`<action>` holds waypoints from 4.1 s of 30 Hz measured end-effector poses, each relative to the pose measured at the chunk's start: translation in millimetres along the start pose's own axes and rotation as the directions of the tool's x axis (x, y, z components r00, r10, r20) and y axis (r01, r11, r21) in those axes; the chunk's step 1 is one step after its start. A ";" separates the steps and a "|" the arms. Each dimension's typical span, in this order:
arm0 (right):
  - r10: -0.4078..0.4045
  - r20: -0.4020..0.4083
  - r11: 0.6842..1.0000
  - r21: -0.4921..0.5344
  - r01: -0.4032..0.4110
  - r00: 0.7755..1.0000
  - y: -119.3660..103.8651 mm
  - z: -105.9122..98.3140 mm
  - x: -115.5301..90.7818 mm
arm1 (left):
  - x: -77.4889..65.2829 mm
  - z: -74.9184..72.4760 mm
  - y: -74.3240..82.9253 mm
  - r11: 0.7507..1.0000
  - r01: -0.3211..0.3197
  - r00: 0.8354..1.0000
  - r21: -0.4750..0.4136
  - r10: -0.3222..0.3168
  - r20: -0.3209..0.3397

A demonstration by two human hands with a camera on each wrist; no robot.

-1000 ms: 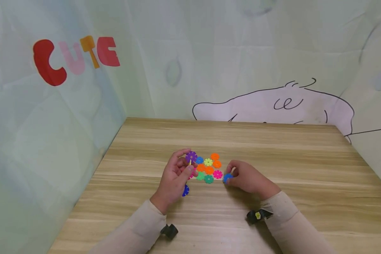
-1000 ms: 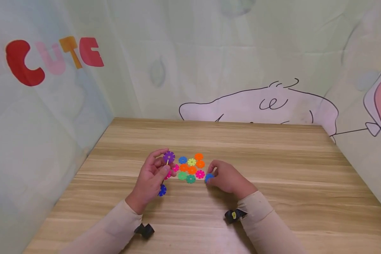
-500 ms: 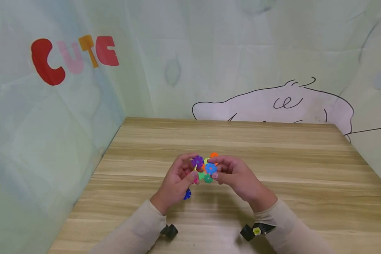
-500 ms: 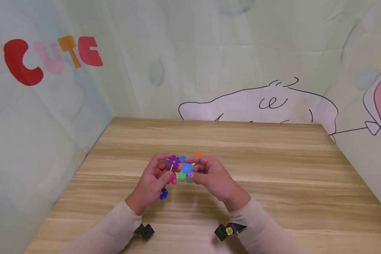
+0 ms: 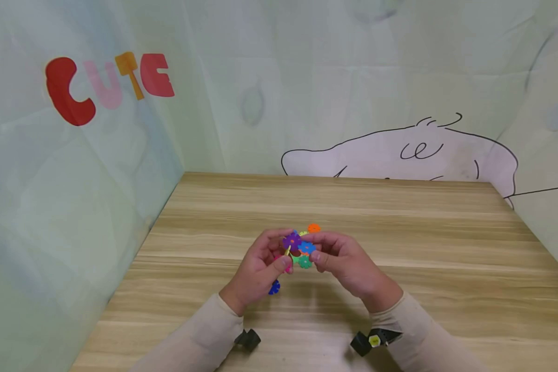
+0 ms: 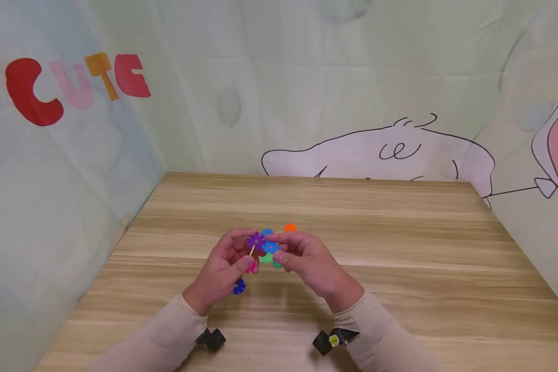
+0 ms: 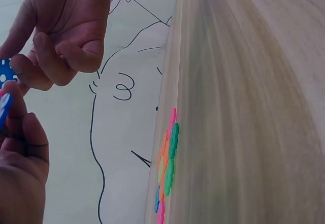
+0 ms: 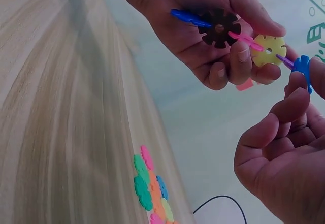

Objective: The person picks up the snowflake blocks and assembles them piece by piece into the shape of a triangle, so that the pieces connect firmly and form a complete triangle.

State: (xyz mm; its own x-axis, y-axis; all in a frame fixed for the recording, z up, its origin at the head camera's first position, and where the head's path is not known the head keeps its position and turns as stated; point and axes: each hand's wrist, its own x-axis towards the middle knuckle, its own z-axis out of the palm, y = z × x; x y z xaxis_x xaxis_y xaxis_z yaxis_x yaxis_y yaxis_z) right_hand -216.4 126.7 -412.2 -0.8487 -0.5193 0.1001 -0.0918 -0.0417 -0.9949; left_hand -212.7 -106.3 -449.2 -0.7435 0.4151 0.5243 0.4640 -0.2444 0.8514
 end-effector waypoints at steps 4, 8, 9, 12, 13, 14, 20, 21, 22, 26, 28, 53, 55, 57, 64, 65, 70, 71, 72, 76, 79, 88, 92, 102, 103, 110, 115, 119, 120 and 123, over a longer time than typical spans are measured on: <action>0.001 0.018 0.999 0.054 -0.002 1.000 1.3 1.2 0.0 | -0.1 0.0 -0.7 1.000 -0.024 1.000 -0.007 0.024 0.018; 0.000 0.030 0.991 0.132 -0.004 1.000 4.0 2.8 -0.1 | 0.3 0.9 0.6 1.000 -0.002 1.000 -0.028 0.002 0.006; -0.001 0.030 0.988 0.152 -0.004 1.000 4.7 3.4 -0.2 | 0.5 1.1 0.9 1.000 -0.008 1.000 -0.029 0.008 0.004; -0.017 0.036 0.977 0.215 0.009 0.999 6.2 6.3 -0.7 | 0.4 1.5 1.1 0.999 -0.014 1.000 -0.043 0.014 0.001; -0.026 0.038 0.973 0.232 0.016 0.999 6.9 7.2 -0.7 | 0.4 1.6 1.1 0.999 -0.020 1.000 -0.044 0.020 0.003; -0.035 0.040 0.970 0.243 0.024 0.999 7.5 8.1 -0.8 | 0.4 1.7 0.9 0.999 -0.024 1.000 -0.044 0.025 0.005; -0.031 0.024 0.981 0.192 0.026 0.999 8.2 8.4 0.4 | 0.0 2.1 0.7 1.000 -0.030 1.000 0.005 0.030 -0.008; -0.020 0.010 0.989 0.145 0.018 1.000 7.8 6.8 0.9 | 0.0 2.2 1.0 0.999 -0.023 1.000 0.025 0.023 -0.017; -0.010 -0.008 0.996 0.090 0.011 1.000 7.7 4.7 1.6 | 0.1 2.5 1.4 0.999 -0.015 0.999 0.049 0.017 -0.031; 0.052 -0.141 0.983 -0.169 -0.075 0.989 5.8 -7.6 4.5 | 0.8 2.1 1.6 0.993 0.040 0.992 0.111 -0.026 -0.123; 0.087 -0.205 0.954 -0.264 -0.140 0.975 6.1 -14.2 6.3 | 1.0 1.5 1.2 0.991 0.061 0.984 0.123 -0.039 -0.174; 0.358 -0.118 0.562 -0.765 -0.314 0.926 31.7 -30.8 8.9 | 1.8 2.1 -1.7 0.991 0.041 0.981 0.124 -0.016 -0.191; 0.353 -0.125 0.569 -0.758 -0.319 0.927 30.7 -29.8 9.0 | 1.7 2.1 -2.1 0.992 0.039 0.981 0.122 -0.015 -0.193; 0.343 -0.130 0.578 -0.752 -0.318 0.930 30.9 -29.5 9.4 | 1.7 2.1 -2.0 0.992 0.041 0.981 0.118 -0.017 -0.194; 0.347 -0.139 0.576 -0.749 -0.328 0.928 34.2 -30.2 10.3 | 2.0 2.1 -0.6 0.992 0.057 0.980 0.115 -0.034 -0.195; 0.342 -0.142 0.575 -0.750 -0.327 0.929 34.3 -29.8 10.3 | 2.0 2.1 -0.4 0.991 0.061 0.980 0.115 -0.037 -0.195; 0.279 -0.121 0.562 -0.783 -0.264 0.953 34.0 -28.4 9.5 | 2.4 1.5 -0.8 0.990 0.076 0.978 0.119 -0.051 -0.203; 0.271 -0.112 0.555 -0.793 -0.250 0.956 33.7 -28.2 9.1 | 2.4 1.3 -0.9 0.990 0.076 0.978 0.119 -0.051 -0.204; 0.265 -0.102 0.545 -0.804 -0.236 0.959 33.8 -28.2 8.6 | 2.5 1.3 -0.8 0.990 0.076 0.977 0.117 -0.051 -0.205; 0.276 -0.095 0.525 -0.818 -0.233 0.956 33.8 -27.8 7.2 | 2.7 1.2 -0.1 0.991 0.073 0.976 0.111 -0.048 -0.211; 0.283 -0.102 0.521 -0.819 -0.242 0.954 34.3 -28.0 7.1 | 2.6 1.4 0.3 0.991 0.073 0.975 0.108 -0.048 -0.216; 0.256 -0.098 0.643 -0.725 -0.245 0.962 33.1 -28.2 8.4 | 1.9 1.6 -0.3 0.994 0.063 0.975 0.089 -0.042 -0.220; 0.160 -0.116 0.782 -0.591 -0.198 0.980 28.1 -27.1 11.6 | 1.3 1.2 -0.6 0.994 0.071 0.974 0.080 -0.051 -0.222; -0.118 -0.143 0.945 -0.319 0.067 0.983 9.6 -12.4 6.7 | -0.2 1.8 0.2 0.996 0.077 0.982 0.049 -0.068 -0.178; -0.119 -0.138 0.948 -0.312 0.071 0.983 9.1 -10.6 6.1 | -0.3 1.9 0.2 0.997 0.069 0.983 0.043 -0.060 -0.171; -0.138 -0.150 0.953 -0.288 0.090 0.979 9.5 -3.9 4.8 | -0.9 1.9 0.5 0.999 0.031 0.989 0.044 -0.024 -0.144; -0.161 -0.161 0.957 -0.267 0.114 0.974 9.4 -3.0 4.9 | -1.0 1.2 0.6 0.998 0.028 0.991 0.050 -0.021 -0.133; -0.188 -0.151 0.954 -0.261 0.144 0.970 8.7 -1.1 4.4 | -0.8 0.9 -0.4 0.999 0.008 0.993 0.040 -0.003 -0.120; -0.198 -0.149 0.954 -0.258 0.155 0.969 8.7 -0.7 4.2 | -0.8 0.9 -1.0 0.999 -0.001 0.993 0.038 0.005 -0.116; -0.227 -0.149 0.950 -0.252 0.185 0.962 9.8 0.6 3.5 | -0.6 1.0 -1.4 1.000 -0.009 0.995 0.028 0.012 -0.102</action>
State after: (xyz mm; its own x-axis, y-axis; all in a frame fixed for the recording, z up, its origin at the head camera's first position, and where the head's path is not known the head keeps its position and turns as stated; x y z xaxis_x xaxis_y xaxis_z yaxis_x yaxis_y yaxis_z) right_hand -220.0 123.9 -421.6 -0.8736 -0.3629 0.3241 -0.3756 0.0795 -0.9234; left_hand -212.3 -105.3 -450.7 -0.7831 0.3211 0.5325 0.4837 -0.2237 0.8462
